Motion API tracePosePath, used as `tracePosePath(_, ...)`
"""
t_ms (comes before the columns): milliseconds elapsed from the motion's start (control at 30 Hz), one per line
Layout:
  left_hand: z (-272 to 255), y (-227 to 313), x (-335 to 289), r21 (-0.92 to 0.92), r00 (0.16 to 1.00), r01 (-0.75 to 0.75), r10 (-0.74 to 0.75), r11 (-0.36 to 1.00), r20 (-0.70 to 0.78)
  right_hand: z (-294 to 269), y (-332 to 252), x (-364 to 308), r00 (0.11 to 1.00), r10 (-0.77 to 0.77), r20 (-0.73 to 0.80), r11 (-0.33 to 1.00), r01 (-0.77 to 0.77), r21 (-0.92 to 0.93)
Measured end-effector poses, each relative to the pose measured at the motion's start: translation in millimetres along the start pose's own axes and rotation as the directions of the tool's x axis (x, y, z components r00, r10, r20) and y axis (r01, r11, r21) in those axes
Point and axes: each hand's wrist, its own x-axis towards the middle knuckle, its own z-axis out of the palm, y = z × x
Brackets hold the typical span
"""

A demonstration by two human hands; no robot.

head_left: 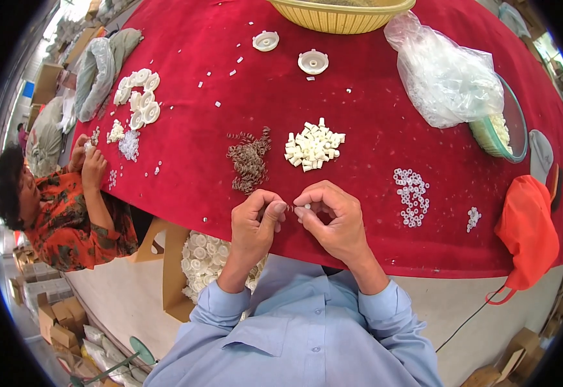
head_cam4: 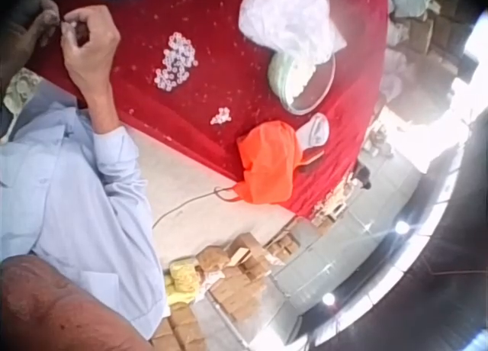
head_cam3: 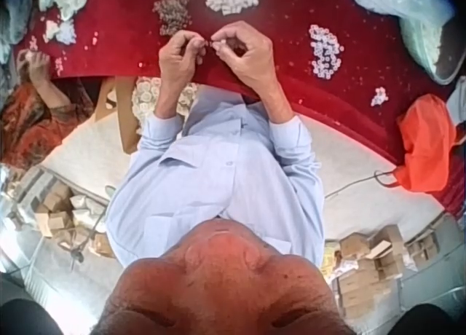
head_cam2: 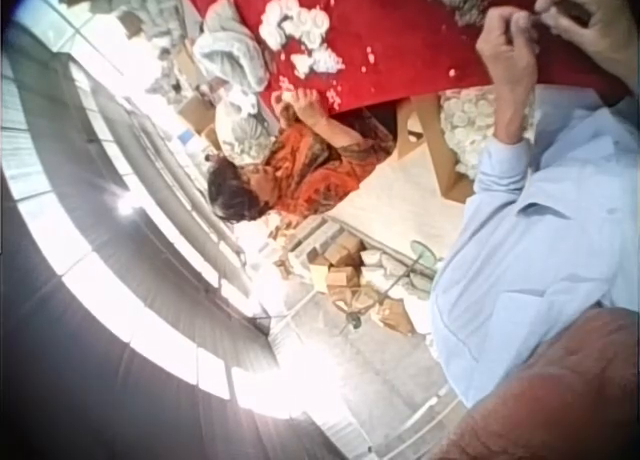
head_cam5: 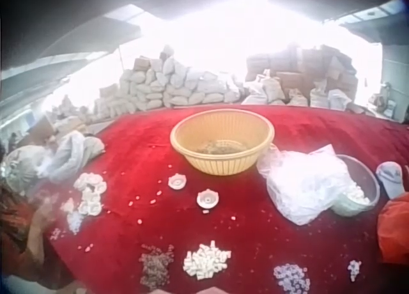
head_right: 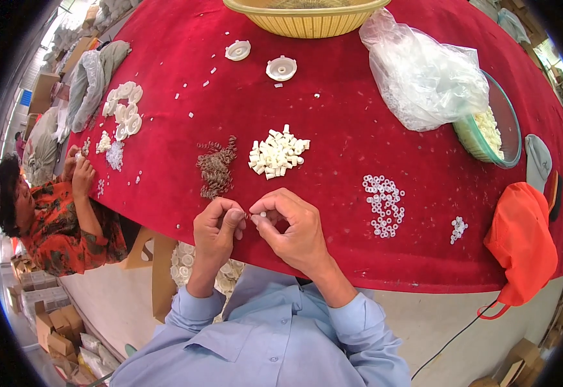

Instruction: The person assembles small components by hand, inserting springs onto plastic plugs and fitting the sub-assemblies into round plastic caps.

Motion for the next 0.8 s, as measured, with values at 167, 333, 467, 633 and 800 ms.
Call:
tracePosePath(167, 2.2, -4.0, -3.0, -0.156, 0.998, -0.057, 0.051, 0.986, -0.041, 6.6, 2.7, 2.2, 0.997, 0.064, -0.043, 0.997, -0.066, -0.035)
tracePosePath(333, 3.5, -0.9, -3.4, -0.229, 0.996, -0.080, 0.084, 0.970, 0.007, 1.5, 0.3, 1.2, 0.998, 0.060, -0.027, 0.997, -0.062, -0.053)
tracePosePath(467, 1.5, -0.2, -3.6, -0.253, 0.995, -0.090, 0.099, 0.963, 0.022, 2.2, 4.0, 0.9, 0.999, 0.053, -0.007, 0.997, -0.053, -0.048)
tracePosePath(633, -0.1, 6.2, -2.4, -0.215, 0.996, -0.082, 0.090, 0.973, 0.026, 0.5, 0.5, 0.5, 1.000, 0.018, 0.009, 0.996, -0.017, -0.087)
tracePosePath(800, -0.4, 7.9, -0.3, -0.082, 1.000, 0.004, -0.002, 0.997, 0.028, 1.3, 1.8, -0.6, 1.000, -0.013, -0.021, 0.990, 0.010, -0.142)
